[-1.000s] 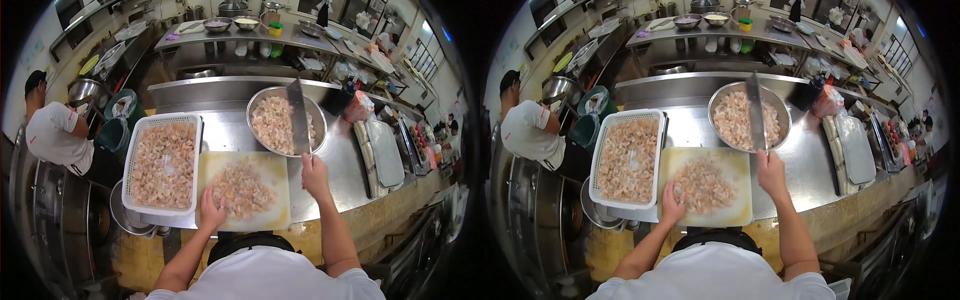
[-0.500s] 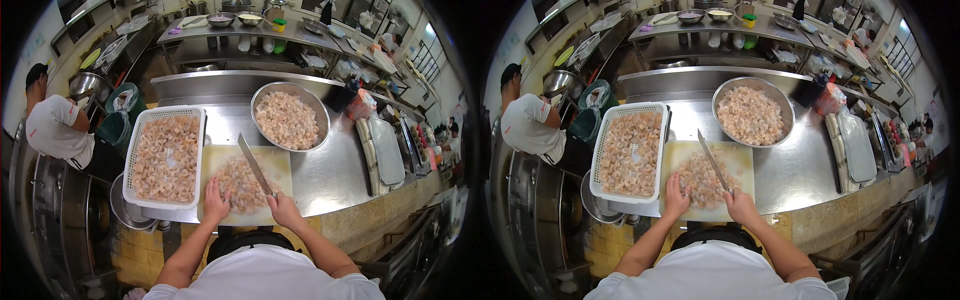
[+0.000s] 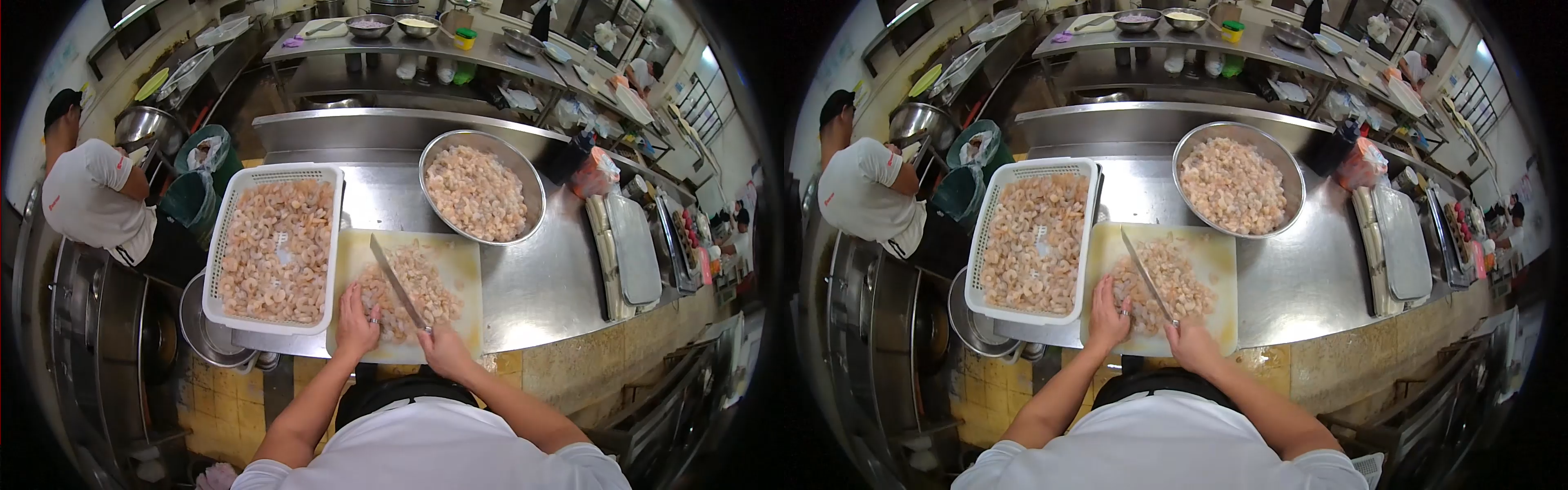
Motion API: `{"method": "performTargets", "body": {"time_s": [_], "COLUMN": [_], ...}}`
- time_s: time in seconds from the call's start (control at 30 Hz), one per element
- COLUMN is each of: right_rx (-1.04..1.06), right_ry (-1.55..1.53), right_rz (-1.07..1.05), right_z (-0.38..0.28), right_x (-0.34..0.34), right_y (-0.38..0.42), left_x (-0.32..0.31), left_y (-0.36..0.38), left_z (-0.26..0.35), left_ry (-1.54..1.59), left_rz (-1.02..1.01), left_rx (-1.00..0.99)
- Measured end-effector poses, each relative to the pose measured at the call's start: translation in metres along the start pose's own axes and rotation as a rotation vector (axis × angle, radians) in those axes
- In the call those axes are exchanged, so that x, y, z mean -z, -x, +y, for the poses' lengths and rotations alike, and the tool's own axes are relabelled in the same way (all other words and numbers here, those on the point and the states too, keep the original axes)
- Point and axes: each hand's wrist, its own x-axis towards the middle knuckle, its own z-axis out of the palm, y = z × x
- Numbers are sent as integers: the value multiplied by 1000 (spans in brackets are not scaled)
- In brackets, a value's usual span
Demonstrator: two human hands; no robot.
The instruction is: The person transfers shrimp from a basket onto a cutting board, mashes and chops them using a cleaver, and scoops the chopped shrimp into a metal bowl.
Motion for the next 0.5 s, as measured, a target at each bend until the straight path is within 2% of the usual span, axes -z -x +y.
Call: {"method": "performTargets", "body": {"time_s": [0.07,0.17,0.27,0.37,0.47,0.5], "right_rx": [19,-21,-87,-107,-35,-48], "right_ry": [18,-72,-41,14,-13,-59], "right_rz": [20,-1,-79,-105,50,32], "right_z": [19,0,-34,-13,15,7], "right_x": [-26,-15,15,-9,-44,-39], "right_y": [-13,-15,16,20,-11,-14], "left_x": [-1,-1,-5,-4,-8,-7], "left_y": [0,2,0,3,0,0], "left_z": [2,-2,-9,-13,-14,-16], "left_ry": [5,1,51,115,130,129], "left_rz": [-1,1,32,54,65,58], "left_rx": [15,24,19,49,39,38]}}
